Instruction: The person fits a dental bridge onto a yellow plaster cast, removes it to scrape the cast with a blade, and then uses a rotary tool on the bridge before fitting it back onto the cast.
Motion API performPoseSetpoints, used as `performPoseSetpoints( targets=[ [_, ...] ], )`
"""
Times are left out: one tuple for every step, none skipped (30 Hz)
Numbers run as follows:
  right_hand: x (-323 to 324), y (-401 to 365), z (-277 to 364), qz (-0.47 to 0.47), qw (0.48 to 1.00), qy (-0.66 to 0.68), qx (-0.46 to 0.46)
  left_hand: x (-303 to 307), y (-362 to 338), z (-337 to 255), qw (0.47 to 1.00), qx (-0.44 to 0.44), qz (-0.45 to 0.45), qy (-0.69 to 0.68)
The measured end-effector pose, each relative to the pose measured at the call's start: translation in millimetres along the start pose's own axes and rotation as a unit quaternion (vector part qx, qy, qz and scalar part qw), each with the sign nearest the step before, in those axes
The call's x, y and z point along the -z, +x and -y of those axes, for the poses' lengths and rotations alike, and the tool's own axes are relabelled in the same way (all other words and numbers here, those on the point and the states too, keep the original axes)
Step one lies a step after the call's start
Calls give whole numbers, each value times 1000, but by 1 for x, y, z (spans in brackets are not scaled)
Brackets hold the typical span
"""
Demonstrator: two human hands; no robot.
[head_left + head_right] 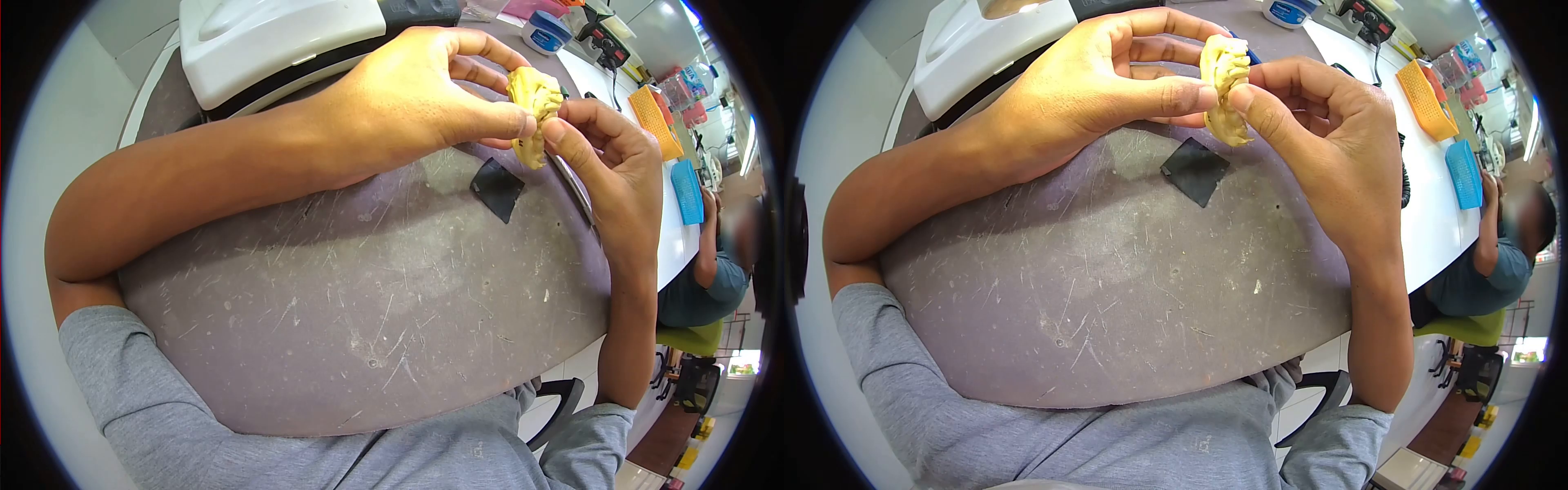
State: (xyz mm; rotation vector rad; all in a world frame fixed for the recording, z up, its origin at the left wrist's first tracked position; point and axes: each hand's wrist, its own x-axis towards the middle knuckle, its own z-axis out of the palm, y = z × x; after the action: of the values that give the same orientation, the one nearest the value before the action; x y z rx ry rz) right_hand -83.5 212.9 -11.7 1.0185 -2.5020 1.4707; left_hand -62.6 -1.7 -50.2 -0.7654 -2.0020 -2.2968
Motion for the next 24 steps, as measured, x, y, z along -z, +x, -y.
performPoseSetpoints(
  targets=[
    [0,0,1,0,1000,0,-1,0,0,0,1000,0,0,0],
    [0,0,1,0,1000,0,-2,0,0,0,1000,1,-1,-4],
    [0,0,1,0,1000,0,-2,0,0,0,1000,2,-1,-7],
    [0,1,0,0,1000,-6,5,0,0,0,1000,2,-1,-8],
    [0,1,0,1,1000,-13,12,0,0,0,1000,0,0,-4],
    [1,1,-1,1,1000,-13,12,0,0,0,1000,-1,1,0],
    [1,1,-2,2,1000,-11,14,0,0,0,1000,-1,1,0],
    [1,1,-3,4,1000,-8,15,0,0,0,1000,-3,1,-7],
    [1,1,-3,4,1000,-8,16,0,0,0,1000,-5,0,-15],
    [0,1,-3,3,1000,-6,13,0,0,0,1000,-5,0,-15],
    [0,1,-3,1,1000,-3,10,0,-1,0,1000,-6,0,-7],
    [0,1,-3,1,1000,-3,10,0,-1,0,1000,-7,0,1],
    [1,2,-2,6,1000,-8,12,0,-1,0,1000,-8,1,1],
    [1,2,-2,11,1000,-12,13,0,-1,-1,1000,-6,1,1],
    [2,2,-2,10,1000,-12,14,0,-1,-1,1000,-5,2,0],
    [3,1,-2,14,1000,-9,-3,0,-1,-2,1000,-6,2,0],
    [4,0,-2,17,1000,-5,-20,-1,-2,-2,1000,0,-3,8],
    [4,-1,-2,17,1000,-6,-19,0,-2,-1,1000,4,-8,16],
    [3,-2,-1,0,1000,17,-25,0,-1,0,1000,3,-9,16],
    [2,-4,-1,-17,999,40,-30,1,-1,1,1000,1,-16,24],
    [4,-5,0,-15,999,39,-28,1,-1,0,999,-1,-24,32],
    [9,-7,-1,5,1000,2,-28,1,-2,-1,999,-3,-26,33],
    [11,-9,-1,25,999,-35,-28,1,-3,-2,999,23,-27,19],
    [11,-11,-1,27,998,-50,-9,1,-3,-4,998,49,-27,5]
  ],
)
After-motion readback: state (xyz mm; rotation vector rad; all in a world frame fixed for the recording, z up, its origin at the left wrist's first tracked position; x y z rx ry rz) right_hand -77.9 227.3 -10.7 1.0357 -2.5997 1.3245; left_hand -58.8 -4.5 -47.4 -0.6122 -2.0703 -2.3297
